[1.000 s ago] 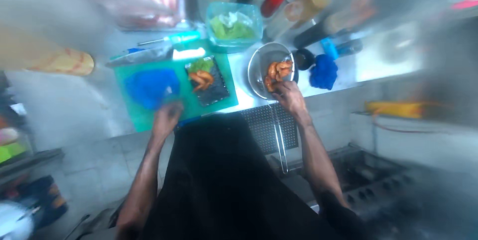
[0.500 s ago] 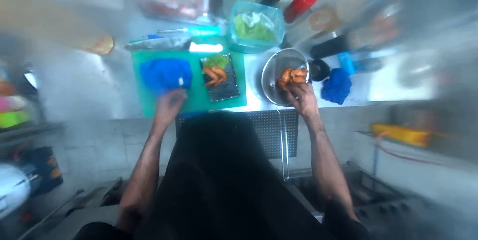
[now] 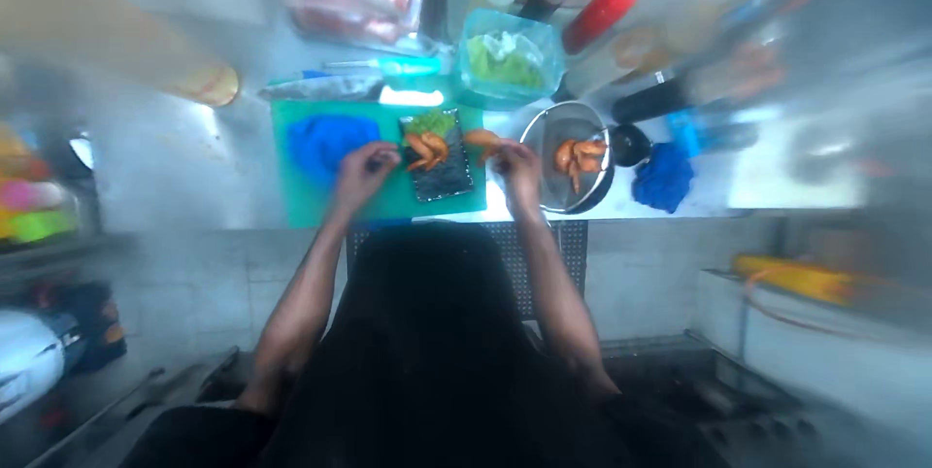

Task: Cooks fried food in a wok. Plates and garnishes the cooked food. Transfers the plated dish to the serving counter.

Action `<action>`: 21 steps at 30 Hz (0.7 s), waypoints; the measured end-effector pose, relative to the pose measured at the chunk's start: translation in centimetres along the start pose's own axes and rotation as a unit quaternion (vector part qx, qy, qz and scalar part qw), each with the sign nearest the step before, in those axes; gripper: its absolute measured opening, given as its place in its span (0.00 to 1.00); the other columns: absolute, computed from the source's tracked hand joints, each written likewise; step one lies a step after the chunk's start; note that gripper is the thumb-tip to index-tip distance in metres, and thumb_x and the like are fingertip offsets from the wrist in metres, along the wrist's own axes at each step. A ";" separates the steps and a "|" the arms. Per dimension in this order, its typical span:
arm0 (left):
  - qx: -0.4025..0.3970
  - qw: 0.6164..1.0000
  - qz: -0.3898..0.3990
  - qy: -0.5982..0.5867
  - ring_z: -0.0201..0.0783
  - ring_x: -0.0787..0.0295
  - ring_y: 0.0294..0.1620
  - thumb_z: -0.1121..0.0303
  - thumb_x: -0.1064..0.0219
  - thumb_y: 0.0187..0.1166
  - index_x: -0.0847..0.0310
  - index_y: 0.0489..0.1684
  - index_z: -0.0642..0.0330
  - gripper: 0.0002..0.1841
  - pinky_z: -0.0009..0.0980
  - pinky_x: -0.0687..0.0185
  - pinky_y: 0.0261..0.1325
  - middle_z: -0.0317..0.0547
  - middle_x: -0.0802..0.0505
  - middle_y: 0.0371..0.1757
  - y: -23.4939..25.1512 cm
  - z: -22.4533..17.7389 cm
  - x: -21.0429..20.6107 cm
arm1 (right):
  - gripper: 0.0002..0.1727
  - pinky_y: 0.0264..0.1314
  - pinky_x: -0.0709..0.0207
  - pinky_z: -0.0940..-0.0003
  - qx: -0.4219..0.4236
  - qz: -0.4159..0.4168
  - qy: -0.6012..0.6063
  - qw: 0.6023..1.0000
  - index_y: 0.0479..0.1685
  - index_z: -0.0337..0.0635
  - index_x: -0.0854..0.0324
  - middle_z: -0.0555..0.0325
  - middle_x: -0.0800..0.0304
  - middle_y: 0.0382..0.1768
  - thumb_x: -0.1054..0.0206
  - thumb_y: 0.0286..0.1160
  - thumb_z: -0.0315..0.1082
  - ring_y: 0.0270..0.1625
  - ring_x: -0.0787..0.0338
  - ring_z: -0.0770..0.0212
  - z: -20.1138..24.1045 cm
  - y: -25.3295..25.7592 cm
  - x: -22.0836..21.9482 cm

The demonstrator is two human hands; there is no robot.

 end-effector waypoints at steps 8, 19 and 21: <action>-0.029 0.995 0.032 0.090 0.32 0.05 0.50 0.61 0.34 0.85 0.14 0.62 0.56 0.15 0.34 0.08 0.53 0.42 0.05 0.54 5.6 -2.0 -2.6 | 0.17 0.60 0.15 0.45 0.032 -0.005 -0.455 0.890 0.57 0.48 0.08 0.52 0.05 0.47 0.32 0.80 0.47 0.53 0.07 0.49 -3.8 1.1 -3.2; -0.101 0.954 0.098 0.265 0.54 0.18 0.71 0.61 0.33 0.83 0.14 0.64 0.52 0.15 0.50 0.24 0.76 0.49 0.09 0.64 8.1 -1.9 -6.9 | 0.12 0.64 0.13 0.57 0.223 0.041 -0.397 0.890 0.53 0.41 0.08 0.49 0.06 0.54 0.37 0.82 0.29 0.56 0.06 0.54 -6.3 2.4 -3.0; -0.128 0.946 0.110 0.278 0.55 0.19 0.72 0.58 0.32 0.82 0.13 0.62 0.51 0.15 0.52 0.24 0.75 0.49 0.09 0.64 8.3 -1.6 -7.7 | 0.13 0.65 0.14 0.54 0.238 0.035 -0.417 0.876 0.52 0.42 0.07 0.49 0.06 0.53 0.38 0.81 0.26 0.57 0.06 0.51 -6.8 2.1 -3.4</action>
Point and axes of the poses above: each hand's wrist, its own y-axis towards the middle knuckle, its own x-axis out of the back of the hand, z = x × y, the point moved 1 cm from there along y, towards the middle knuckle
